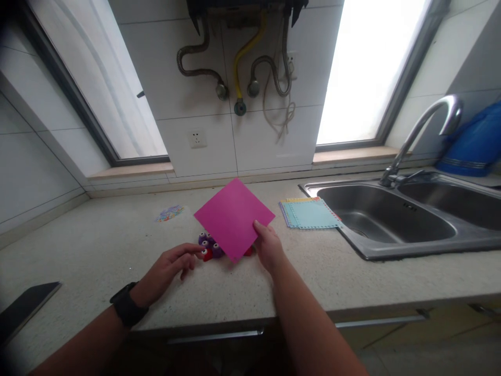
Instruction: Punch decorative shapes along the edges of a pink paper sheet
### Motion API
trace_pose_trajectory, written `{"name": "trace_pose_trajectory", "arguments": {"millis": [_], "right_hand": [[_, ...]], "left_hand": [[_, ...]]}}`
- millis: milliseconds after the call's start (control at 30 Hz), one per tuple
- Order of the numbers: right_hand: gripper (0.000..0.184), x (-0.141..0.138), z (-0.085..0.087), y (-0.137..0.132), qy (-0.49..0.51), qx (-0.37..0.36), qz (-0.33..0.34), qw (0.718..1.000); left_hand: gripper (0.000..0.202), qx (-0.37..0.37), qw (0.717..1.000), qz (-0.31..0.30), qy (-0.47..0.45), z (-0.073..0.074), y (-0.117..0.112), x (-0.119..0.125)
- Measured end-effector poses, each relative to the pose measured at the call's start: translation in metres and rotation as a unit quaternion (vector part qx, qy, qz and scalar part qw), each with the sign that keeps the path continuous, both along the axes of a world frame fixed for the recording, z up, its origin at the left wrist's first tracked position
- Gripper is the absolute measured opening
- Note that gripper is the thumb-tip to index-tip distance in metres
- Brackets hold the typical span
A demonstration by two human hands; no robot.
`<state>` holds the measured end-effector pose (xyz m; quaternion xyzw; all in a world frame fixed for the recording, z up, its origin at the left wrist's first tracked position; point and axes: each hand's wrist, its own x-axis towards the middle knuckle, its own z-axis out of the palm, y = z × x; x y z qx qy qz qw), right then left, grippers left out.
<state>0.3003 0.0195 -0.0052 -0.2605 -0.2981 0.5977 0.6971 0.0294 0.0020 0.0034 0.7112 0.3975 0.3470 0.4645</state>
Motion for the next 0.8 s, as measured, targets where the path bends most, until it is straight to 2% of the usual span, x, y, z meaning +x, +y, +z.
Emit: {"name": "trace_pose_trajectory", "arguments": {"millis": [100,233,300,400,533,667,800], "right_hand": [[0.037,-0.012,-0.005,-0.008,-0.063,0.004,0.041,0.997],[0.035,-0.025,-0.012,-0.013,-0.213,0.044,0.063,0.974],[0.035,-0.027,-0.012,-0.012,-0.277,0.066,0.075,0.956],[0.036,-0.027,-0.007,-0.006,-0.318,0.081,0.1,0.939],[0.034,-0.026,0.007,0.003,-0.364,0.099,0.125,0.918],[0.031,-0.031,0.022,0.007,-0.39,0.116,0.152,0.901],[0.033,-0.031,0.025,0.016,-0.426,0.127,0.181,0.877]], "left_hand": [[0.059,-0.079,0.99,-0.071,-0.097,-0.011,0.001,0.01],[0.052,-0.147,0.978,-0.093,-0.114,-0.031,0.008,0.017],[0.054,-0.152,0.974,-0.098,-0.136,-0.039,0.013,0.014],[0.053,-0.124,0.976,-0.108,-0.141,-0.047,0.019,0.005],[0.049,-0.117,0.973,-0.13,-0.153,-0.052,0.024,-0.004],[0.058,-0.144,0.965,-0.136,-0.175,-0.053,0.025,-0.004],[0.065,-0.177,0.956,-0.127,-0.198,-0.051,0.023,-0.004]]}}
